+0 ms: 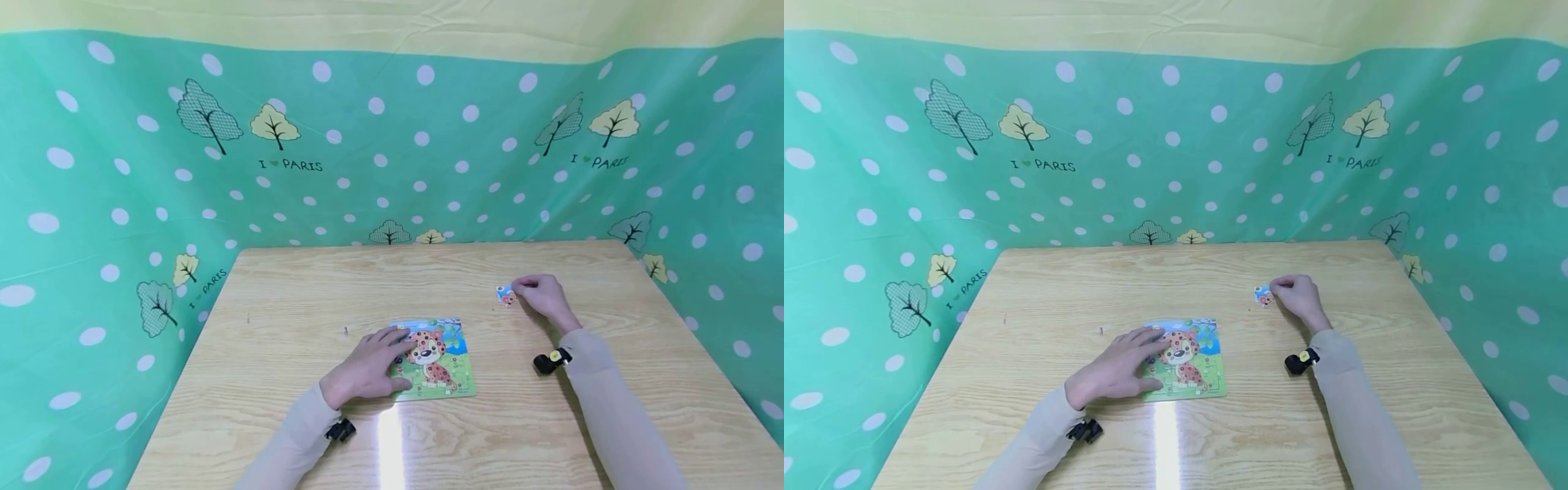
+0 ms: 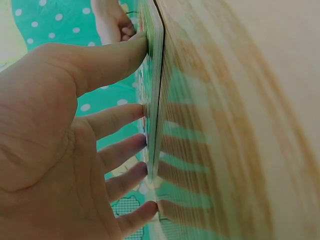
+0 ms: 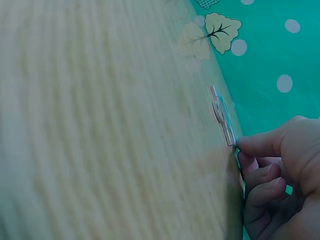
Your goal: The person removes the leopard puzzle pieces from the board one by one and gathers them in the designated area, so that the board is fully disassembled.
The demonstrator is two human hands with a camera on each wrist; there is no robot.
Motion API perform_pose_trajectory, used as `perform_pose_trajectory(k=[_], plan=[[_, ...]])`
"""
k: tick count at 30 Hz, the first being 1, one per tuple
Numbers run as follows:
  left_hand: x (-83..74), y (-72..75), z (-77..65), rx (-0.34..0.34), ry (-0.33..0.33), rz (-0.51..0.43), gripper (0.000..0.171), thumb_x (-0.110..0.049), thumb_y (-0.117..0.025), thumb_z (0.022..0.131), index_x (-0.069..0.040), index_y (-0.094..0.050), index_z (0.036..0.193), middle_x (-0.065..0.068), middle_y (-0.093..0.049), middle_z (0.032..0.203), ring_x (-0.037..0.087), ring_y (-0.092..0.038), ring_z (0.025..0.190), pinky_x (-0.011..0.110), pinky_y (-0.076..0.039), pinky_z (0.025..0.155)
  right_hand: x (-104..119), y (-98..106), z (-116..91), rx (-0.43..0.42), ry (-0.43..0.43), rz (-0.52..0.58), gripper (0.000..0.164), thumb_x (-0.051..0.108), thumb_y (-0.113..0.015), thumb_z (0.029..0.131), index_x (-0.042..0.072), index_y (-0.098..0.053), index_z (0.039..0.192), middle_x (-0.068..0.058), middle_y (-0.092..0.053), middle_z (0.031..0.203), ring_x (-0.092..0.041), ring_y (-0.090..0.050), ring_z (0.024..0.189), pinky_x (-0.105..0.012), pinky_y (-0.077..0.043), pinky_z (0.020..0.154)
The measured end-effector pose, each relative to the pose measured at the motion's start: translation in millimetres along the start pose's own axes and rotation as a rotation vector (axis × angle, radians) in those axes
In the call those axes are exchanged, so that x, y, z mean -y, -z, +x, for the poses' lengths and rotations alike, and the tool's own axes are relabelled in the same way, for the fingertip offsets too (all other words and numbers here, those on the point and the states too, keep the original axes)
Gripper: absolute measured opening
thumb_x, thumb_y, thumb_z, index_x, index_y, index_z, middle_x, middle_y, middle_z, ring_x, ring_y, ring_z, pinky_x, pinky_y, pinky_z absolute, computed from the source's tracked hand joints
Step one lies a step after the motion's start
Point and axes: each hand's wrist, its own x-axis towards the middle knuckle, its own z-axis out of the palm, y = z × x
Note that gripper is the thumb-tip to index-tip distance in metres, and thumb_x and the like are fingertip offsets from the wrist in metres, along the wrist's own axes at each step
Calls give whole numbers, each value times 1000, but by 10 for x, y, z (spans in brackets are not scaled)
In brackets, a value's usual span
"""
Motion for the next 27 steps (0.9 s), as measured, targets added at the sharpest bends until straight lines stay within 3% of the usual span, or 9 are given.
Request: perform_pose_trajectory(k=[7, 10, 14, 17, 22, 27], plan=[[-19, -39, 1, 4, -3, -1, 76, -46, -75, 97, -19, -47, 162, 8, -32, 176, 37, -25, 163, 66, -27, 130, 6, -13, -94, -3, -13, 71, 44, 26, -62, 107, -4, -67, 137, -30, -65, 141, -46, -58, 135, -54, -49, 115], [-29, -49, 3, 0, -3, -2, 76, -46, -75, 97, -18, -47, 162, 8, -32, 175, 36, -26, 163, 65, -27, 130, 55, -25, -147, 15, 7, 94, 44, 29, -62, 107, -2, -67, 138, -27, -68, 139, -40, -64, 126, -40, -57, 102], [-43, -50, 1, -1, -4, 2, 75, -45, -75, 97, -18, -47, 162, 8, -33, 175, 36, -27, 163, 65, -28, 129, 145, -77, -219, 30, 47, 118, 43, 30, -61, 108, -2, -68, 137, -25, -72, 130, -31, -70, 112, -23, -56, 86], [-50, -49, -1, 1, -3, 5, 75, -45, -75, 97, -18, -48, 162, 9, -34, 175, 37, -27, 163, 65, -29, 129, 225, -148, -280, 46, 71, 115, 42, 29, -61, 109, -2, -69, 136, -25, -73, 130, -31, -70, 113, -23, -54, 87], [-43, -41, 4, 2, -8, 2, 75, -45, -75, 98, -17, -48, 162, 9, -33, 175, 37, -27, 163, 66, -28, 129, 341, -322, -382, 69, 112, 65, 37, 26, -64, 107, -1, -71, 131, -23, -72, 132, -35, -67, 121, -36, -55, 98], [-4, -13, -7, -6, -3, 10, 75, -45, -75, 97, -17, -48, 161, 10, -33, 175, 38, -27, 163, 66, -28, 129, 483, -527, -452, 81, 180, 65, 31, 22, -67, 104, 0, -74, 124, -21, -75, 123, -33, -69, 113, -43, -57, 99]])
